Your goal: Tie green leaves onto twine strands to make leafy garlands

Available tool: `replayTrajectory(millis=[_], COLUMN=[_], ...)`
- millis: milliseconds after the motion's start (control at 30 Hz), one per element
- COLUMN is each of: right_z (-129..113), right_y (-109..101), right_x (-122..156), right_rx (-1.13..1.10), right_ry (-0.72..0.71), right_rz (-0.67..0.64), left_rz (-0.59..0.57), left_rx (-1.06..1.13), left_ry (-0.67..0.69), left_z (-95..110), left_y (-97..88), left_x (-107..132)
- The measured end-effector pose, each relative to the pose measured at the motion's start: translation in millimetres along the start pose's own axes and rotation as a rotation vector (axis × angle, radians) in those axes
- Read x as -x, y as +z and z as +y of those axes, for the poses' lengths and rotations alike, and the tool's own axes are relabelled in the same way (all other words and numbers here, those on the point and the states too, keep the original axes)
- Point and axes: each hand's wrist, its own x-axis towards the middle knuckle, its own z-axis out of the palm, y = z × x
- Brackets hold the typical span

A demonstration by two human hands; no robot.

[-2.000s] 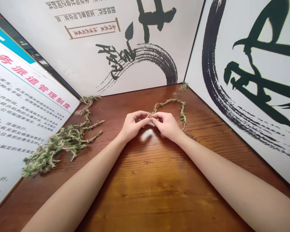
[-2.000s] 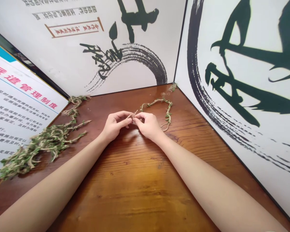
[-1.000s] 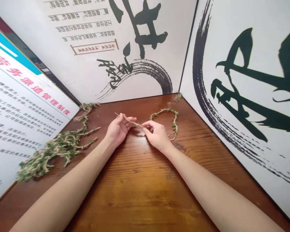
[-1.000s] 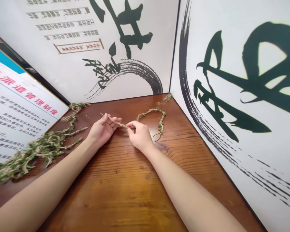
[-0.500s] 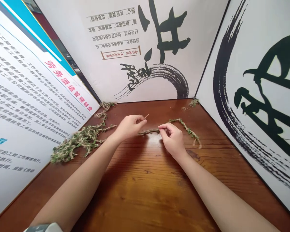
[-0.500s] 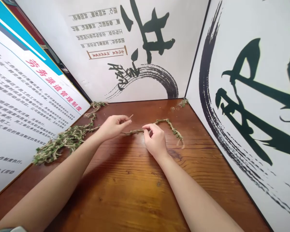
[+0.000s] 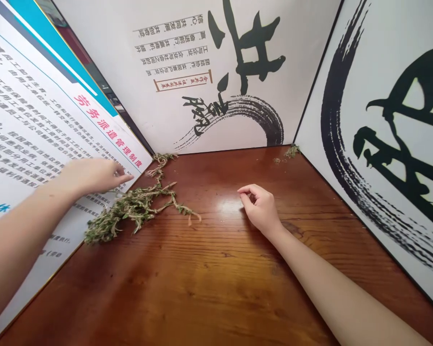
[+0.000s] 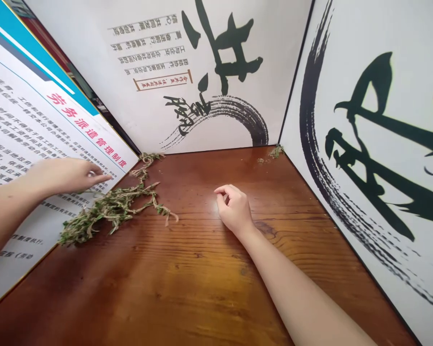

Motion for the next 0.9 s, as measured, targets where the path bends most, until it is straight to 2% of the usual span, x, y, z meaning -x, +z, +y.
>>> replayTrajectory(millis=[100, 167, 267, 367, 500, 633, 733, 767, 833, 900], right_z=[-0.5, -0.8, -0.2, 1.1, 2.4, 1.5, -9.7, -17.4, -38.4, -62.1], right_y=[-0.1, 0.2, 1.0, 1.4, 0.4, 1.5, 3.1, 1.9, -5.9, -20.6], right_x=[-0.2, -0.4, -0.7, -0.6, 0.5, 0.9, -0.9, -1.9, -4.4, -7.4], right_rx=[0.008, 0.01, 0.007, 0.006, 0.012, -0.019, -0.092, -0.127, -0.181, -0.221], right_ry=[0.006, 0.011, 0.032, 0.034, 0.04, 0.04, 0.054, 0.066, 0.076, 0.016], right_rz=[-0.028, -0.037, -0.039, -0.037, -0.034, 0.015, 0.088, 0.119, 0.162, 0.195], left_rz=[-0.216, -0.279, -0.281, -0.329, -0.444, -0.522, -0.482, -0.406, -0.184, 0.097], left_rx=[-0.186, -0.237, -0.25, -0.324, -0.454, -0.386, -0.248, -0.217, -0.164, -0.023], left_ry=[0.103, 0.094, 0.114, 0.144, 0.117, 0.069, 0.023, 0.025, 0.063, 0.114], left_z=[-0.3, 0.8, -4.8, -17.8, -36.9, -42.9, -26.5, -17.8, -2.0, 2.8], left_y=[29.6, 49.8, 66.8, 64.0, 46.3, 28.1, 10.0, 2.3, -15.0, -32.5], left_x=[1.3, 6.0, 21.1, 42.5, 66.5, 73.8, 75.8, 78.1, 87.2, 101.5])
